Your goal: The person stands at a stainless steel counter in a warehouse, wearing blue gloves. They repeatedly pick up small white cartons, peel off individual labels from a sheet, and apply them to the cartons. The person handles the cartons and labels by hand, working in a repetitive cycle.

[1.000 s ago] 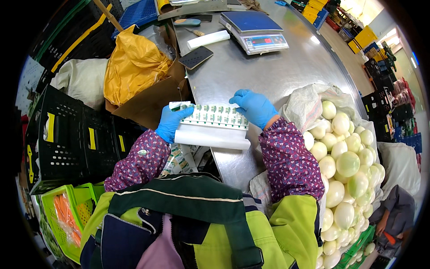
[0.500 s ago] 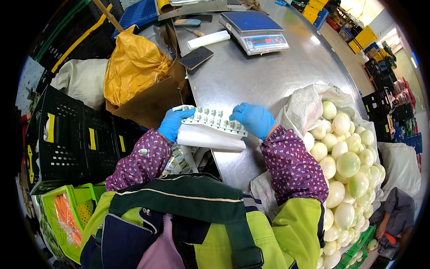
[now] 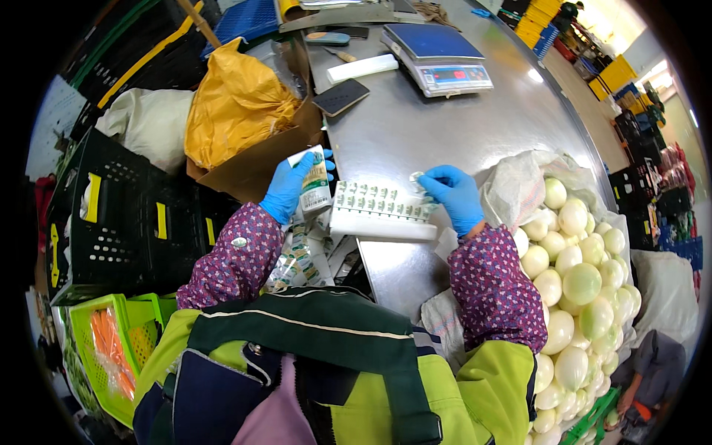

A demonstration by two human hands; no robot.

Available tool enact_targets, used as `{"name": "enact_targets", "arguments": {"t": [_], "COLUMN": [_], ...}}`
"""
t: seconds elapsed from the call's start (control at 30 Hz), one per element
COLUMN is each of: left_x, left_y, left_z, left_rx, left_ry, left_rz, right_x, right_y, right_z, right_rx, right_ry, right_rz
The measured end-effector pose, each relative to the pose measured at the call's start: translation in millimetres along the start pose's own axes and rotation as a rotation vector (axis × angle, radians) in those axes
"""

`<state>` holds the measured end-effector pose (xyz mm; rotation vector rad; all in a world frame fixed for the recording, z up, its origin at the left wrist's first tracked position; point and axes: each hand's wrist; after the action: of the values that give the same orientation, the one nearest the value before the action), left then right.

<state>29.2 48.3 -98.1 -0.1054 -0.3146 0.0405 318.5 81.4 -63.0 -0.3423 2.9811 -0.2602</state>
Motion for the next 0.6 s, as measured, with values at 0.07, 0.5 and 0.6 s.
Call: {"name": "enact_targets", "arguments": {"t": [0.07, 0.5, 0.6], "left_x": [-9.6, -6.8, 9.6], "left_y": [-1.7, -16.2, -24.1], "left_z": [20.8, 100.0, 91.5], "left_rx": [0.032, 0.066, 0.058], "left_ry": [-0.075, -0.285, -0.323], "left_rz": [-0.040, -0.135, -0.136], "right_x": [-0.7, 55.2, 80.7], "right_y": [0.4, -7.9, -21.6], "right_z": [-3.2, -36.6, -48.9], "right_rx": [0.051, -0.004, -0.051], "right_ry": [0.053, 0.212, 0.219], "right_rz": [0.049, -0.049, -0.128]}}
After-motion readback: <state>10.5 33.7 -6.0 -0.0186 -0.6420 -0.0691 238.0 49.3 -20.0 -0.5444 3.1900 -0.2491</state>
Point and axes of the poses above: each hand's wrist, its own y-axis towards the middle knuckle, its own x-axis out of the palm, z = x × y, and after that the axes turned 3 degrees about x, right-handed
